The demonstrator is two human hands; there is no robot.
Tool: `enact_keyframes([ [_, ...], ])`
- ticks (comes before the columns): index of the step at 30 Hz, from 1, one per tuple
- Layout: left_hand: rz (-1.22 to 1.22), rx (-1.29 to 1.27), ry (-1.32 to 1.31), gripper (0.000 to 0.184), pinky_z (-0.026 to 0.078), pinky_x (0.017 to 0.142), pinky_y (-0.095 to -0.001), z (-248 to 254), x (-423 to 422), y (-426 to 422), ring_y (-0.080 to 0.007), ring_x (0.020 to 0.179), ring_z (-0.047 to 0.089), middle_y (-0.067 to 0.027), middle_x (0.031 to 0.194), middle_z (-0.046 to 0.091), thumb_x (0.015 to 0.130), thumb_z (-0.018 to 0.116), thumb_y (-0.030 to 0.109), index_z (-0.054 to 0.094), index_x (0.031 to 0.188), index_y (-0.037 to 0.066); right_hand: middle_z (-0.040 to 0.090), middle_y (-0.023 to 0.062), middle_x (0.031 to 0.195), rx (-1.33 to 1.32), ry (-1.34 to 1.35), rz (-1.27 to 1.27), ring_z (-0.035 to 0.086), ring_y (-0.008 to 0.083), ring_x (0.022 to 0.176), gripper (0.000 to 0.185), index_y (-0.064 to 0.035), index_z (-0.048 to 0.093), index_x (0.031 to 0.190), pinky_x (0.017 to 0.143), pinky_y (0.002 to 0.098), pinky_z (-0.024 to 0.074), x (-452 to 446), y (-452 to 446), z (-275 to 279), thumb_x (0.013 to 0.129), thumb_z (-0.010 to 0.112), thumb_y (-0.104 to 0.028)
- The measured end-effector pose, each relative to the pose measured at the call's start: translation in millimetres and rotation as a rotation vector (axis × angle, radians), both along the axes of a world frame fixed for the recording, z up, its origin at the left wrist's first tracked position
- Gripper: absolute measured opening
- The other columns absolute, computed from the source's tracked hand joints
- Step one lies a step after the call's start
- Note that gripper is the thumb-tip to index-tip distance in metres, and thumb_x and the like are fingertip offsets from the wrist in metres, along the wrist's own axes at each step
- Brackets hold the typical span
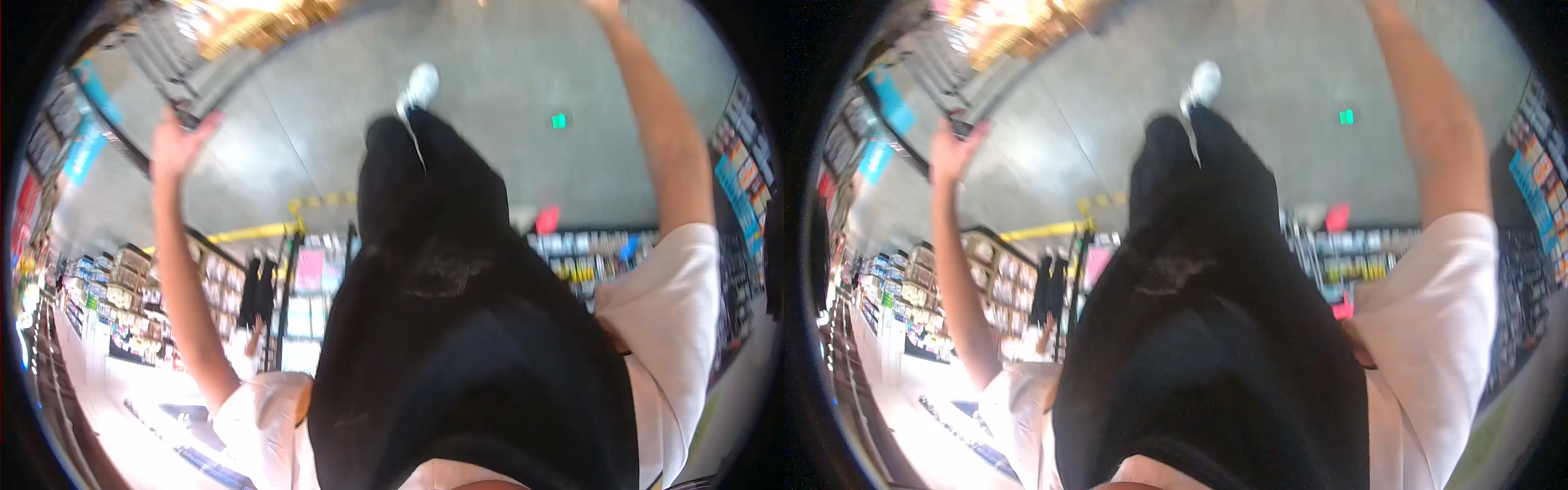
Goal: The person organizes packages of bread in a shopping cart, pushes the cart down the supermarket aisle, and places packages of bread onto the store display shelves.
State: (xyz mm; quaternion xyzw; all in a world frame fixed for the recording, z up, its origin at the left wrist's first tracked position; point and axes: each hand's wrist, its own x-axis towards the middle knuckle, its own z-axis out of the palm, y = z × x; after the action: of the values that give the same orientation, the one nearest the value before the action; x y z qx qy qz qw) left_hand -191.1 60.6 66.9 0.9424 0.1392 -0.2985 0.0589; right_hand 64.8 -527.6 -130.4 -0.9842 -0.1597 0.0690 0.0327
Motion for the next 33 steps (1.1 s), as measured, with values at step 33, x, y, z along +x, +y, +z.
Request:
enact_keyframes([
  [33, 0.115, -0.105, 0.070, 0.101, 0.049, 0.088, -0.0447, 87, 77, -17, -0.0408, 0.099, 0.061, -0.0276, 0.105, 0.063, 0.060, 0.068, 0.071, 0.046, 0.119, -0.008, 0.064, 0.0218, 0.075, 0.078, 0.151, 0.100, 0.062, 0.0412, 0.073, 0.036, -0.0033, 0.067, 0.080, 0.071, 0.0500, 0.0488, 64, 18, 117, 0.085, 0.047, -0.033],
])
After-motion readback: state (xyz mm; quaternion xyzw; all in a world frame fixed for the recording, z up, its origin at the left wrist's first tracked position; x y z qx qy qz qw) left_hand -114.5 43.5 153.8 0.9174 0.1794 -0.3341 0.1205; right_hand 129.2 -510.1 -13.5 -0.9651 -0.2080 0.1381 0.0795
